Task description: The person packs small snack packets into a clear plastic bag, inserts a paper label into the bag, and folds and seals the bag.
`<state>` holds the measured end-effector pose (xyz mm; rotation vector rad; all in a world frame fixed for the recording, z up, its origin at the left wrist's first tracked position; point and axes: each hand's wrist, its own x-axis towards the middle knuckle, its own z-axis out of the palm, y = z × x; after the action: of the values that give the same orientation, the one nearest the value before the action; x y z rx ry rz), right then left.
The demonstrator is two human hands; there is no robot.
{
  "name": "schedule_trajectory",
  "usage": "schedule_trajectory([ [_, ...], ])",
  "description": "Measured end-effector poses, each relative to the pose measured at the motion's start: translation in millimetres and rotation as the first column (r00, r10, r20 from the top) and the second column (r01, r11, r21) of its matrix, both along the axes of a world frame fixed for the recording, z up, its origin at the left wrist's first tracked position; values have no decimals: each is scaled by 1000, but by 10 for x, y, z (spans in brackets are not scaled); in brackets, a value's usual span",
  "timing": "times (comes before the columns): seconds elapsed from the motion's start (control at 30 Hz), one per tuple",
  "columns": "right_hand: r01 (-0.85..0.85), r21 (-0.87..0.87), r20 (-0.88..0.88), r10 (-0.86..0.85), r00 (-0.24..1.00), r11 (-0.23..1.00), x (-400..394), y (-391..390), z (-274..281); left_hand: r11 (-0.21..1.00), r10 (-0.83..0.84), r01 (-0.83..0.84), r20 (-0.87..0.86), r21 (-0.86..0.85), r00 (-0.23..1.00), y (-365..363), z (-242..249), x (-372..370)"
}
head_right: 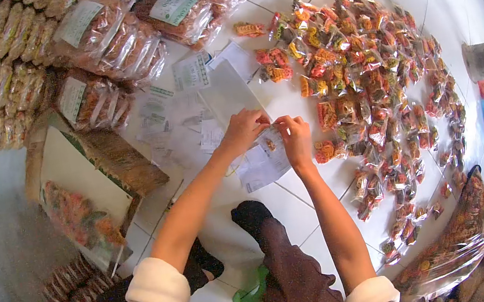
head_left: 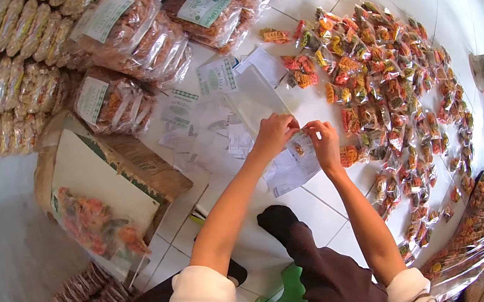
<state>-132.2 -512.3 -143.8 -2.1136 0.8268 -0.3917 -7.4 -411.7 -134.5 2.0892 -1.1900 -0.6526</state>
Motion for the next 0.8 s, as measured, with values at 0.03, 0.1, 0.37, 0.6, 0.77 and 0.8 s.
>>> schedule_trajectory([
  [0.03, -23, -94, 8, 24, 1000, 995, 31, -17, 66, 998, -8, 7, -6, -63, 1000, 23, 57, 58],
  [0.1, -51, -190, 78, 67, 995, 980, 140, -45, 224, 992, -8, 8, 3, -129, 1000, 59, 161, 148],
  [0.37, -17, -100, 340, 50, 939, 995, 473, -57, 1180, 891, 193, -141, 78, -431, 978, 233, 1058, 306],
  [0.6, -293, 101, 405, 229, 885, 951, 585, 195, 2209, 800, 331, -393, -212, -454, 919, 854, 2156, 417],
  [0.77, -535, -130, 475, 526, 706, 835, 587, 760, 3043, 902, 284, -187, 207, -390, 936, 1635, 2876, 242],
  [0.8, -680, -163, 370, 683, 630, 715, 577, 900, 3179, 880, 311, -202, 202, -429, 929, 1790, 2936, 186],
])
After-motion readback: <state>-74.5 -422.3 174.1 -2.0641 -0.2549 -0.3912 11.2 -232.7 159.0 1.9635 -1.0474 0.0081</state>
